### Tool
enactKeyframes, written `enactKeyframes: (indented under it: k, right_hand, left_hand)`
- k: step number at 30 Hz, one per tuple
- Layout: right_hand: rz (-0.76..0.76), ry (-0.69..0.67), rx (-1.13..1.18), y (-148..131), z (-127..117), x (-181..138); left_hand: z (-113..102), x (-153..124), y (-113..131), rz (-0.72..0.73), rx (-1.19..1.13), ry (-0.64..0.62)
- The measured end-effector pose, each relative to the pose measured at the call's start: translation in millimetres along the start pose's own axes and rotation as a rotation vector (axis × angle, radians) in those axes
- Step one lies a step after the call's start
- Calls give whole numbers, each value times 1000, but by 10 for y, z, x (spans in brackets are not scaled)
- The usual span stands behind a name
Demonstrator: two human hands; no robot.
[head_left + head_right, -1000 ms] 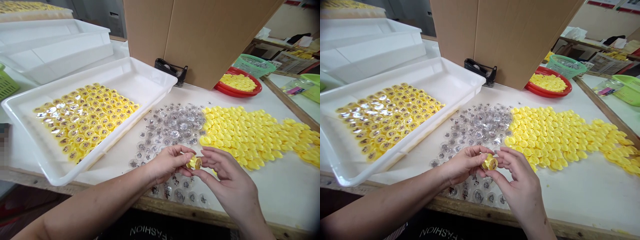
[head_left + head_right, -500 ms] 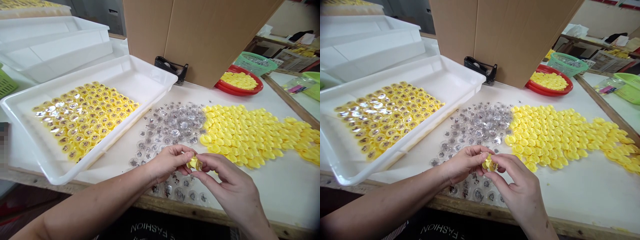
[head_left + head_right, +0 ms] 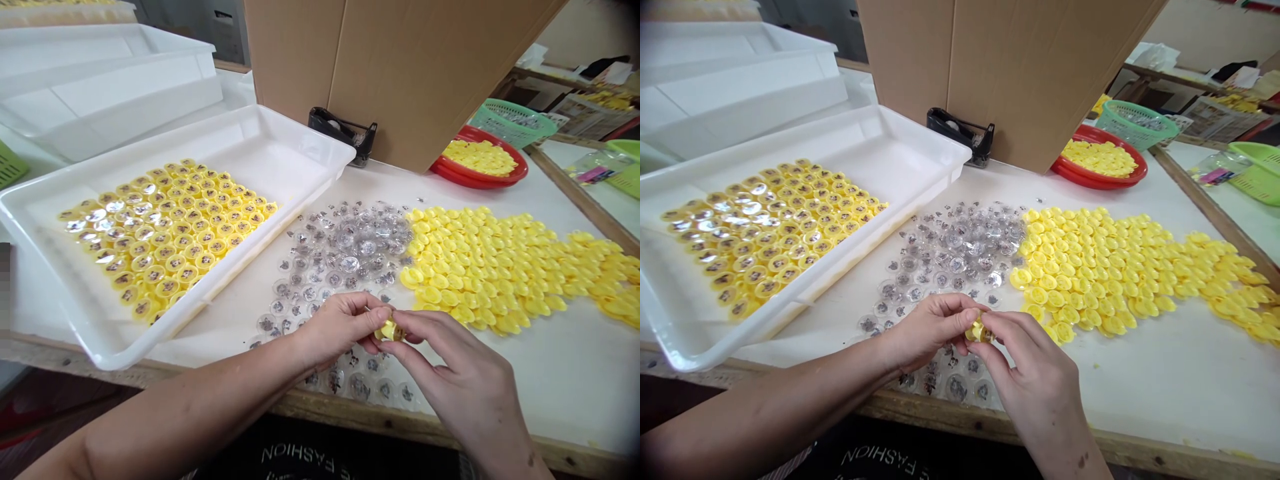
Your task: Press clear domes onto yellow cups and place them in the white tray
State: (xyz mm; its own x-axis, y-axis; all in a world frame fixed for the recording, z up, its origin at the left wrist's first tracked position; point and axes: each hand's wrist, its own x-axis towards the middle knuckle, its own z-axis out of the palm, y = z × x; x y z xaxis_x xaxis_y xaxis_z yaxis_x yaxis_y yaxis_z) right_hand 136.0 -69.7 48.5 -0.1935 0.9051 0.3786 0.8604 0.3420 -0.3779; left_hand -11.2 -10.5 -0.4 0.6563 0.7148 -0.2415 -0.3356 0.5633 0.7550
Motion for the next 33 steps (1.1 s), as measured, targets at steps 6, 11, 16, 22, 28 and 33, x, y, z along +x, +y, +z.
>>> enactKeyframes:
  k: [6, 11, 16, 22, 28, 33]
  right_hand:
    - [29, 99, 26, -12, 96, 8]
    - [37, 179, 76, 11, 163, -52]
    - [266, 127, 382, 181, 186, -159]
    - [411, 13, 722, 243, 256, -176]
    - [376, 81, 740, 129, 320, -145]
    - [490, 85, 812, 236, 417, -221]
  left_hand:
    - [16, -50, 73, 67, 249, -34]
    - [60, -84, 138, 93, 295, -126]
    - [73, -89, 124, 126, 395, 6]
    - [14, -84, 91, 270, 640, 36]
    - [49, -115, 168, 325, 935, 158]
    - [141, -159, 186, 264, 1027, 198]
